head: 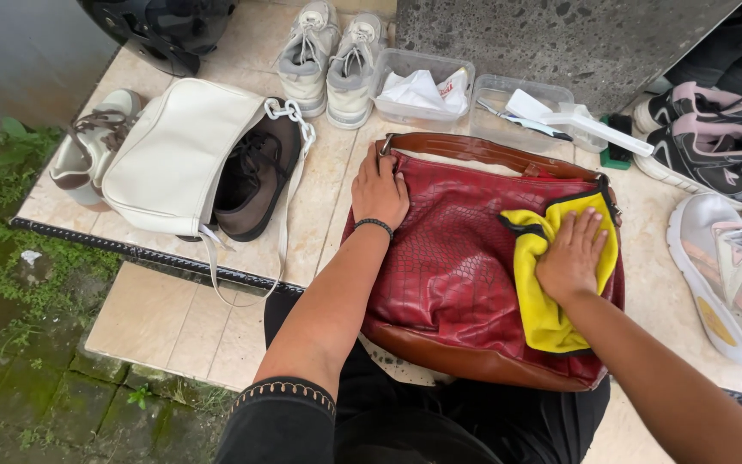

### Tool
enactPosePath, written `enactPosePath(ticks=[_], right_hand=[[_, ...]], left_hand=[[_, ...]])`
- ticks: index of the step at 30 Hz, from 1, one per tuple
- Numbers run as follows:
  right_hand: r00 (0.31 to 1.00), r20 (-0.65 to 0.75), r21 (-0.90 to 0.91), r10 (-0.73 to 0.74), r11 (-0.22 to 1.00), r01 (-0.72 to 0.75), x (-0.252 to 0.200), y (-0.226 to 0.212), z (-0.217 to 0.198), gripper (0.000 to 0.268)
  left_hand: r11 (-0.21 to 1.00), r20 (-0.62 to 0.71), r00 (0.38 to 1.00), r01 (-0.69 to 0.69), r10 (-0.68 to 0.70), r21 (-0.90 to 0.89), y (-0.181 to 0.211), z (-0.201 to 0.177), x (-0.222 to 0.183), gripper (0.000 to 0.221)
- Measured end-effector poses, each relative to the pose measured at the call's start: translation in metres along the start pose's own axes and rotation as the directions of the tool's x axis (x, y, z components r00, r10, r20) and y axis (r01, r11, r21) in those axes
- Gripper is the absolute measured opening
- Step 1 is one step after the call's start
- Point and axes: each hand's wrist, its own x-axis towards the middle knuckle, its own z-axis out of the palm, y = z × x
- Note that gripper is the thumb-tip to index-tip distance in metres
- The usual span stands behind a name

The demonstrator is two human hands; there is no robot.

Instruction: Polishing a red leather handbag with a yellow cloth

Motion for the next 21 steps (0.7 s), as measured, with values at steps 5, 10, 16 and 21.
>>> enactPosePath(ticks=[5, 10, 16, 21], right_hand=[[1.000, 0.022, 0.165, -0.016, 0.986, 0.012, 0.016, -0.049, 0.002, 0.089], [0.982, 0.055, 0.238, -0.183, 0.957, 0.165, 0.048, -0.073, 0.026, 0.078], [0.932, 0.034, 0.480, -0.361, 0.824, 0.302, 0.088, -0.130, 0.036, 0.062], [0.927, 0.035, 0.577, -0.374, 0.765, 0.287, 0.113, -0.195, 0.043, 0.060]], left_hand=[[1.000, 0.003, 1.000, 0.008, -0.008, -0.019, 0.001, -0.003, -0.003, 0.027], [0.998, -0.006, 1.000, 0.012, -0.012, -0.068, -0.001, -0.002, -0.001, 0.025], [0.990, -0.018, 1.000, 0.016, -0.019, -0.139, -0.005, -0.002, 0.001, 0.025], [0.995, 0.050, 0.998, 0.054, -0.050, -0.088, -0.039, 0.057, 0.026, 0.043]])
